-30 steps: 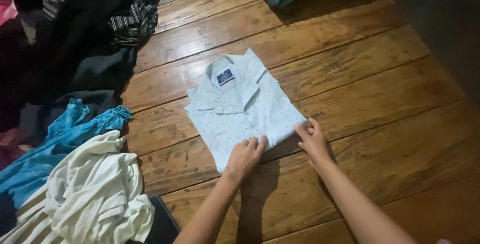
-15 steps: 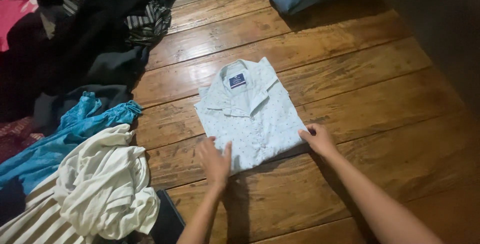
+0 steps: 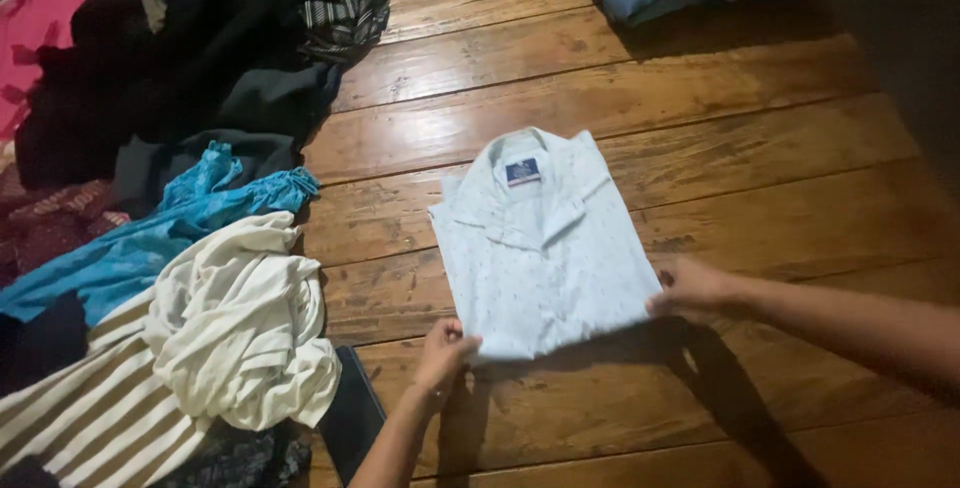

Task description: Folding a white patterned shirt on a wooden floor.

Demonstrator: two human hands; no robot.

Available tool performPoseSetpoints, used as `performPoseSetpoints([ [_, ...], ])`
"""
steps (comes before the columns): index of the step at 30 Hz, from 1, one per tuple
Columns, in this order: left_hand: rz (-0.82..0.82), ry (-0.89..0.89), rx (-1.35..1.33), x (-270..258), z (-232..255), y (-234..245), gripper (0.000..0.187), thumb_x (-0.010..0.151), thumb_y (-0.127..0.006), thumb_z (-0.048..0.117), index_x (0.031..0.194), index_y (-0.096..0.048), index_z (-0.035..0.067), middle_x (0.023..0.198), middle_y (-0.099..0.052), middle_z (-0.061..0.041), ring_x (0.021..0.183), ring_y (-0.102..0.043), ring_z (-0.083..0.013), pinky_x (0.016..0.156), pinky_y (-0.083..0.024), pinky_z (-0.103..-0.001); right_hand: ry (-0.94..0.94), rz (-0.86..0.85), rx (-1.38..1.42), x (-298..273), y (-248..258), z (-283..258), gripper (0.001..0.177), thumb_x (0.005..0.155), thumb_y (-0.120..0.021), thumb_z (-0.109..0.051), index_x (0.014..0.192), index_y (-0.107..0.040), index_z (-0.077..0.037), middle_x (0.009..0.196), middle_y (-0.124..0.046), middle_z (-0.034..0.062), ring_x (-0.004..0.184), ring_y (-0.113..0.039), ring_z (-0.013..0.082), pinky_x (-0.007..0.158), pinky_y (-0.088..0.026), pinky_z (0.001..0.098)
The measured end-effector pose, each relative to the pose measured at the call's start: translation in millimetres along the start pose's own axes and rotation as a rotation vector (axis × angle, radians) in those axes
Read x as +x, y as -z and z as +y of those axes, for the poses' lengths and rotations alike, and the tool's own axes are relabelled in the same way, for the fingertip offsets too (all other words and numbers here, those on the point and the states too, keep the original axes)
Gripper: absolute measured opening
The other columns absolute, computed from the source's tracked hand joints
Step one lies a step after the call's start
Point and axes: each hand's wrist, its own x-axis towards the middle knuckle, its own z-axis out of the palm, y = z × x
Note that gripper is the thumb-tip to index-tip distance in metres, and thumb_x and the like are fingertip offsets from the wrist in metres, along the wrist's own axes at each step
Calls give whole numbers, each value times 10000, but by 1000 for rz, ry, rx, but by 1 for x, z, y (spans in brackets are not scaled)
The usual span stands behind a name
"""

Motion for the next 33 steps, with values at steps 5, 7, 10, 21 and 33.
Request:
performPoseSetpoints([
  [5,-213,165,106,-33,27,6,480,746,-773,-56,1123,-519,98,868,-471,-18,757,-526,-151,696,-516,-312,-78,-219,-287,-4,-1,26,480,868,-766,-455,1142,-741,-62,990,-769,71,846,-710,195,749,-585,365],
  [7,-180,313,117,-37,53,2,296,837,-727,95,1078,-564,154,899,-654,-6,776,-636,-118,694,-535,-274,-41,-181,69,3,6,26,481,924,-682,-449,1239,-696,-86,1084,-739,35,924,-720,163,795,-607,340],
  [10,-303,150,-299,6,34,11,231,976,-720,266,1033,-570,100,704,-469,19,555,-450,-93,470,-379,-231,123,29,493,69,22,28,492,933,-712,-373,1262,-594,-27,1100,-715,90,950,-679,178,817,-576,357],
  [21,285,-95,228,150,83,-35,393,971,-695,353,720,-621,59,650,-523,20,536,-442,-91,494,-374,-295,96,365,586,104,58,-73,393,996,-623,-390,1143,-699,-33,989,-709,65,823,-614,139,729,-502,302],
  [33,437,-397,-20,147,30,-13,216,943,-736,162,1041,-612,15,867,-568,5,757,-483,-117,698,-429,-279,443,322,607,112,58,-76,410,907,-719,-101,1292,-598,-26,1043,-664,38,905,-618,130,786,-518,306],
])
